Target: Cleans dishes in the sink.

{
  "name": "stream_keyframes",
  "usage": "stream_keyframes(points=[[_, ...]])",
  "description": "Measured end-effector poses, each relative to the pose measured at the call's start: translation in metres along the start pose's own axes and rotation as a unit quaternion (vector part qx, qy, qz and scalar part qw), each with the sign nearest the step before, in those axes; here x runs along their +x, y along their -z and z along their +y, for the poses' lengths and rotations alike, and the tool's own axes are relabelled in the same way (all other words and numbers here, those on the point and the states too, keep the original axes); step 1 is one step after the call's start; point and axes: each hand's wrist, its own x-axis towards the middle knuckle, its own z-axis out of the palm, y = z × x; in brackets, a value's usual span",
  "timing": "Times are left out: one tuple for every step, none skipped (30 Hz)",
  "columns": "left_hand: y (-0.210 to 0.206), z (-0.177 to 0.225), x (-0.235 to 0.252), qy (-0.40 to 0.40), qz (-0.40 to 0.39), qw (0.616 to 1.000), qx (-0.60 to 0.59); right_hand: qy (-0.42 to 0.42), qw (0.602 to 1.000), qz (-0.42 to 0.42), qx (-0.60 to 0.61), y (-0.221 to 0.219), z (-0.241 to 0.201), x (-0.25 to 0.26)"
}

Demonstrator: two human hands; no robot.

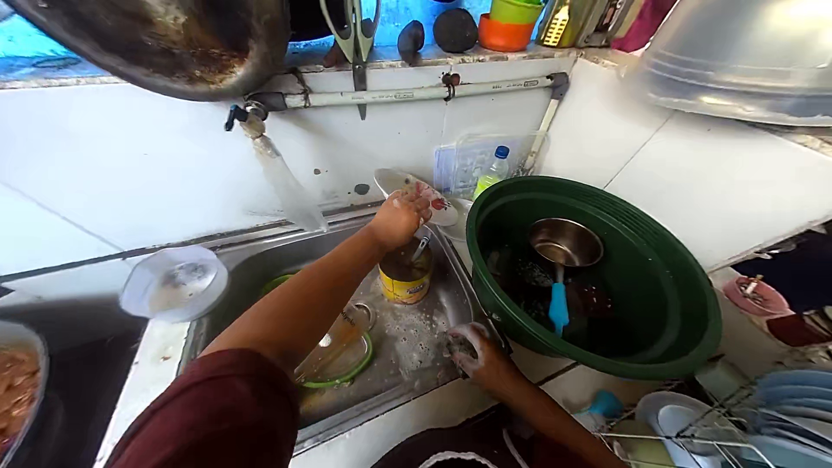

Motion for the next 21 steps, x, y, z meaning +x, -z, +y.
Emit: stream_keyframes(points=[[-0.013, -0.007, 0.005, -0.015, 0.015, 1.0, -0.01, -0.008, 1.0, -0.003, 0.001, 0.001, 0.0, -0.002], [-0.026, -0.011, 0.009, -0.027, 0.021, 0.999, -0.024, -0.015, 1.0, -0.003, 0.001, 0.0, 0.0, -0.003], [-0.037, -0.014, 0.013, -0.037, 0.016, 0.998, -0.044, -0.022, 1.0, -0.004, 0.0, -0.001, 0.002, -0.002], [-0.047, -0.016, 0.017, -0.049, 0.005, 0.996, -0.068, -0.029, 1.0, -0.001, -0.003, -0.002, 0.003, -0.001], [-0.058, -0.018, 0.02, -0.064, -0.008, 0.994, -0.093, -0.036, 0.999, 0.003, -0.006, -0.004, 0.005, 0.001], [-0.07, -0.02, 0.022, -0.084, -0.015, 0.99, -0.115, -0.046, 0.999, 0.006, -0.004, -0.007, 0.005, 0.002], [-0.082, -0.021, 0.021, -0.105, -0.008, 0.986, -0.129, -0.056, 0.998, 0.01, 0.002, -0.011, 0.004, 0.004], [-0.091, -0.022, 0.018, -0.116, 0.005, 0.983, -0.139, -0.064, 0.998, 0.013, 0.012, -0.014, 0.003, 0.006], [-0.096, -0.021, 0.014, -0.114, 0.026, 0.981, -0.153, -0.066, 0.997, 0.016, 0.021, -0.016, 0.003, 0.007], [-0.096, -0.021, 0.008, -0.099, 0.054, 0.978, -0.173, -0.064, 0.997, 0.02, 0.029, -0.018, 0.001, 0.008], [-0.094, -0.02, 0.0, -0.069, 0.088, 0.974, -0.199, -0.06, 0.997, 0.02, 0.033, -0.02, 0.0, 0.009], [-0.091, -0.017, -0.009, -0.029, 0.135, 0.964, -0.227, -0.054, 0.998, 0.022, 0.035, -0.021, 0.0, 0.01], [-0.09, -0.015, -0.02, 0.008, 0.177, 0.955, -0.236, -0.046, 0.998, 0.025, 0.035, -0.022, 0.0, 0.011], [-0.088, -0.013, -0.031, 0.028, 0.189, 0.954, -0.232, -0.04, 0.998, 0.031, 0.036, -0.022, 0.0, 0.012], [-0.087, -0.01, -0.043, 0.019, 0.144, 0.961, -0.235, -0.037, 0.998, 0.038, 0.04, -0.023, 0.001, 0.012], [-0.088, -0.007, -0.053, -0.009, 0.044, 0.97, -0.24, -0.036, 0.997, 0.048, 0.045, -0.024, 0.002, 0.012], [-0.091, -0.004, -0.057, -0.039, -0.087, 0.968, -0.233, -0.038, 0.997, 0.054, 0.05, -0.026, 0.002, 0.011], [-0.097, 0.0, -0.058, -0.051, -0.21, 0.952, -0.217, -0.044, 0.996, 0.057, 0.051, -0.028, 0.002, 0.01], [-0.105, 0.005, -0.054, -0.046, -0.308, 0.93, -0.194, -0.052, 0.996, 0.055, 0.048, -0.029, 0.002, 0.009], [-0.107, 0.009, -0.046, -0.03, -0.376, 0.909, -0.175, -0.057, 0.996, 0.049, 0.046, -0.029, 0.001, 0.008], [-0.105, 0.012, -0.034, -0.01, -0.418, 0.894, -0.16, -0.06, 0.996, 0.04, 0.048, -0.028, -0.002, 0.008]])
